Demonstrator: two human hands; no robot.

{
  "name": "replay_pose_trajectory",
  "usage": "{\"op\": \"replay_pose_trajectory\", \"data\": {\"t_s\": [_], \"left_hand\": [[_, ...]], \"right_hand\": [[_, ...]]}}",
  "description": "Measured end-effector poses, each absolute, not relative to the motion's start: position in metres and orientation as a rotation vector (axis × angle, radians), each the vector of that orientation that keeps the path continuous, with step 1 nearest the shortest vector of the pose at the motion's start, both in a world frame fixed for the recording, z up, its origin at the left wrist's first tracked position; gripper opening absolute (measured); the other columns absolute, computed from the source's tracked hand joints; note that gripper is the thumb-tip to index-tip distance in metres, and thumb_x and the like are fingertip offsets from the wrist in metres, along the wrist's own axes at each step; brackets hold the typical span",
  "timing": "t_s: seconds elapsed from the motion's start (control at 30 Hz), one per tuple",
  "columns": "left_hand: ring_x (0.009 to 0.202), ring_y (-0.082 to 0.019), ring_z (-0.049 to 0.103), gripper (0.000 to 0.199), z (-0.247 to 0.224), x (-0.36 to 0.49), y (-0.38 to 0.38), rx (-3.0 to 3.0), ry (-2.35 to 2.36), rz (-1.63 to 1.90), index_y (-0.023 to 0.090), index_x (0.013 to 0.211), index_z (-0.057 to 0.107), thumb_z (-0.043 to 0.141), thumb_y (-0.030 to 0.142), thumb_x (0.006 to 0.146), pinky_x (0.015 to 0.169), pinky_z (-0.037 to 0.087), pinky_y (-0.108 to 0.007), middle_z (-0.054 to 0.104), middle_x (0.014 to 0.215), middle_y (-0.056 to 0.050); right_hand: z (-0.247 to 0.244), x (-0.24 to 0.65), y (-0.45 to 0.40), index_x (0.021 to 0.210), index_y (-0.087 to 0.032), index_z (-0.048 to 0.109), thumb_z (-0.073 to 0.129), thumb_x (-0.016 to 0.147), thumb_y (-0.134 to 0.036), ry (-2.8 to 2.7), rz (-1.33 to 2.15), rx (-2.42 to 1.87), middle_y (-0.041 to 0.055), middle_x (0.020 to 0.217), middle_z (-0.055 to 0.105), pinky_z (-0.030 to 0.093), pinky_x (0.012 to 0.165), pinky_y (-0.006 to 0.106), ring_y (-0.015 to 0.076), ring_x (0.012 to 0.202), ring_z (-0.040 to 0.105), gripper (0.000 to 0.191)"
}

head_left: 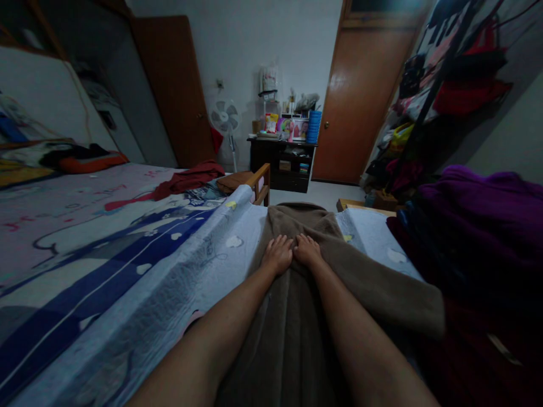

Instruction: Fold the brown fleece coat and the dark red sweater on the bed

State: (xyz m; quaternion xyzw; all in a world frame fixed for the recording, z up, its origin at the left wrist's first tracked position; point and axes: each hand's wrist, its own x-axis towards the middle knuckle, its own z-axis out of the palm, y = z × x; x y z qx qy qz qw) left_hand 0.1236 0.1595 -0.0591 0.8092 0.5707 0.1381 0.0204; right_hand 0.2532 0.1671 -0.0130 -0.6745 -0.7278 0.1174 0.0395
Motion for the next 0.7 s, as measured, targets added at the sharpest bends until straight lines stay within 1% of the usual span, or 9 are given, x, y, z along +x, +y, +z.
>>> {"op": "replay_pose_trajectory", "data": {"t_s": [0.07,0.13,0.2,0.27,0.33,0.37,0.43,0.53,0.7], "left_hand": [[0.143,-0.022,0.03,0.049,-0.059,0.124,0.159,2.509,1.772,0.441,0.022,0.142,0.045,0.034,0.031,0.095,0.117,0.022,-0.042,0.041,0.152,-0.007],[0.143,-0.022,0.03,0.049,-0.059,0.123,0.158,2.512,1.769,0.462,0.022,0.142,0.045,0.034,0.03,0.095,0.117,0.021,-0.042,0.041,0.152,-0.007],[0.143,-0.022,0.03,0.049,-0.059,0.123,0.156,2.519,1.766,0.49,0.021,0.141,0.046,0.034,0.03,0.095,0.117,0.021,-0.043,0.041,0.152,-0.007],[0.143,-0.023,0.031,0.048,-0.059,0.123,0.156,2.529,1.759,0.502,0.02,0.14,0.047,0.034,0.031,0.095,0.117,0.021,-0.043,0.042,0.151,-0.008],[0.142,-0.023,0.031,0.048,-0.06,0.123,0.157,2.53,1.758,0.5,0.02,0.14,0.048,0.035,0.031,0.095,0.117,0.022,-0.043,0.043,0.151,-0.009],[0.142,-0.023,0.032,0.048,-0.06,0.123,0.157,2.529,1.761,0.501,0.02,0.139,0.048,0.035,0.031,0.094,0.117,0.022,-0.043,0.043,0.15,-0.009],[0.142,-0.023,0.033,0.048,-0.062,0.123,0.159,2.526,1.771,0.508,0.021,0.139,0.048,0.036,0.031,0.094,0.117,0.023,-0.042,0.044,0.15,-0.008],[0.141,-0.023,0.033,0.047,-0.064,0.123,0.159,2.538,1.768,0.532,0.021,0.139,0.048,0.037,0.03,0.094,0.116,0.023,-0.043,0.044,0.15,-0.008],[0.141,-0.024,0.033,0.047,-0.063,0.124,0.159,2.538,1.769,0.537,0.019,0.139,0.049,0.037,0.03,0.094,0.116,0.023,-0.043,0.045,0.149,-0.009]], "right_hand": [[0.002,0.259,0.175,0.136,-0.017,0.053,0.048,0.09,-0.025,-2.311,0.398,-2.041,0.0108,0.142,0.052,0.033,0.105,0.03,0.0207,0.129,0.048,0.047],[0.017,0.27,0.179,0.127,-0.014,0.061,0.05,0.09,-0.023,-2.358,0.398,-2.018,0.0118,0.13,0.061,0.034,0.101,0.026,0.0194,0.12,0.055,0.04],[0.025,0.282,0.177,0.128,-0.012,0.06,0.048,0.092,-0.026,-2.368,0.35,-2.009,0.0142,0.133,0.059,0.031,0.104,0.03,0.022,0.125,0.05,0.04],[0.022,0.296,0.17,0.134,-0.015,0.054,0.047,0.094,-0.033,-2.361,0.246,-2.014,0.0143,0.144,0.049,0.025,0.109,0.04,0.0268,0.136,0.038,0.045],[0.01,0.307,0.159,0.137,-0.02,0.05,0.046,0.094,-0.04,-2.358,0.119,-2.022,0.0107,0.151,0.04,0.02,0.111,0.05,0.0295,0.141,0.027,0.048],[0.002,0.311,0.153,0.138,-0.022,0.05,0.045,0.095,-0.042,-2.352,0.056,-2.02,0.0085,0.153,0.038,0.018,0.111,0.051,0.0295,0.142,0.025,0.048],[-0.013,0.316,0.145,0.139,-0.023,0.048,0.042,0.096,-0.043,-2.325,-0.035,-2.006,0.0056,0.154,0.037,0.019,0.112,0.05,0.0279,0.142,0.026,0.048],[-0.024,0.319,0.142,0.139,-0.023,0.047,0.039,0.096,-0.046,-2.305,-0.073,-1.987,0.0047,0.154,0.038,0.021,0.111,0.047,0.0264,0.141,0.028,0.049],[-0.013,0.321,0.144,0.137,-0.022,0.05,0.04,0.095,-0.041,-2.324,0.034,-2.0,0.0052,0.153,0.039,0.021,0.112,0.047,0.0259,0.141,0.028,0.047]]}}
